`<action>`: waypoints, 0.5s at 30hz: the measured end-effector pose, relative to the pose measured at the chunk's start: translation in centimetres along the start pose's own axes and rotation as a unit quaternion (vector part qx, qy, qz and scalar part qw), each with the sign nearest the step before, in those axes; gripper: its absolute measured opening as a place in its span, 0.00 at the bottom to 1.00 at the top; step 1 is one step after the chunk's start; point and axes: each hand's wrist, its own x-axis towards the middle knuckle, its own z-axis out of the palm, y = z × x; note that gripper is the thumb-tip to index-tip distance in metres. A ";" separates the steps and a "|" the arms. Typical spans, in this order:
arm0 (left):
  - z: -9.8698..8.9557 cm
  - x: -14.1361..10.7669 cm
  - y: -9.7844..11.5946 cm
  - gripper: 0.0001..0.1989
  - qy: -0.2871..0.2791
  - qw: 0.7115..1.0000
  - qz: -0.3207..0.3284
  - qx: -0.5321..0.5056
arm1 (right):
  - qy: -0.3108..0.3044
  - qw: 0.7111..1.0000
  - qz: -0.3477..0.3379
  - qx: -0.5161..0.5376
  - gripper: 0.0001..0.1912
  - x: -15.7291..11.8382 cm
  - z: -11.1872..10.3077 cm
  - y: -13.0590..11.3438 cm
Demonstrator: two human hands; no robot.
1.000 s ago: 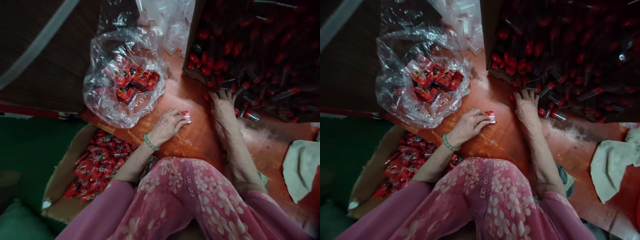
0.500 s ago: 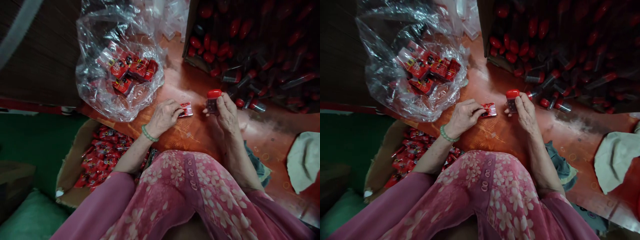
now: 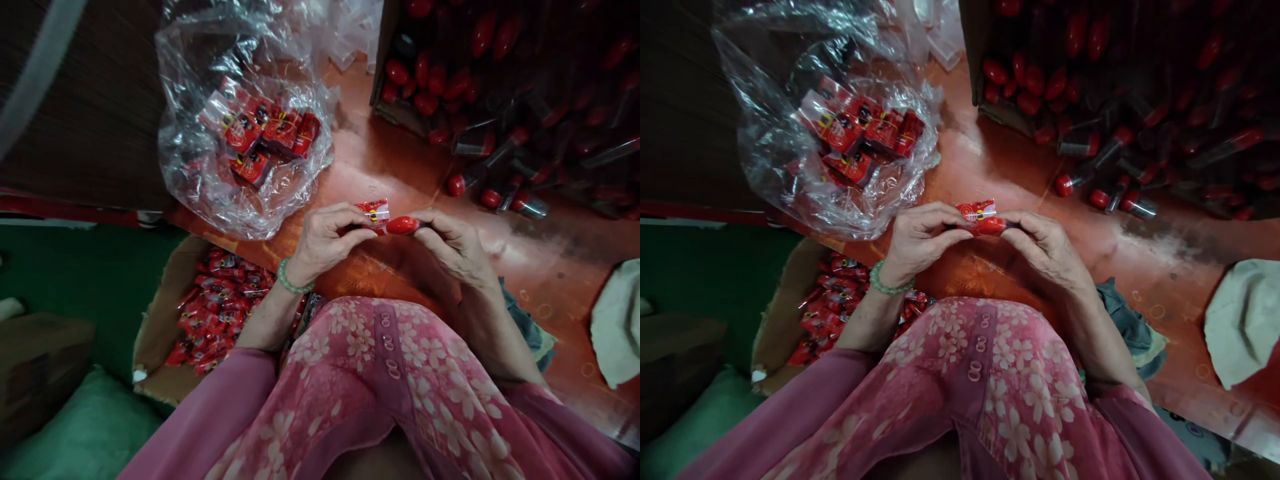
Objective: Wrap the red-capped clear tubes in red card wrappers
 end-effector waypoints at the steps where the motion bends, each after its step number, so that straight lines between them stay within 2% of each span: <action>1: 0.0 0.0 0.1 0.12 0.000 1.000 0.004 -0.004 | -0.013 1.000 -0.006 -0.014 0.18 0.0 0.0 -0.1; 7: 0.2 -0.2 0.1 0.10 -0.013 0.999 0.030 -0.015 | -0.066 0.990 -0.047 -0.112 0.17 0.3 -0.5 -0.1; 15: 0.7 -0.8 0.0 0.10 -0.047 0.997 0.048 0.027 | -0.143 0.972 -0.042 -0.182 0.23 0.9 -1.0 -0.2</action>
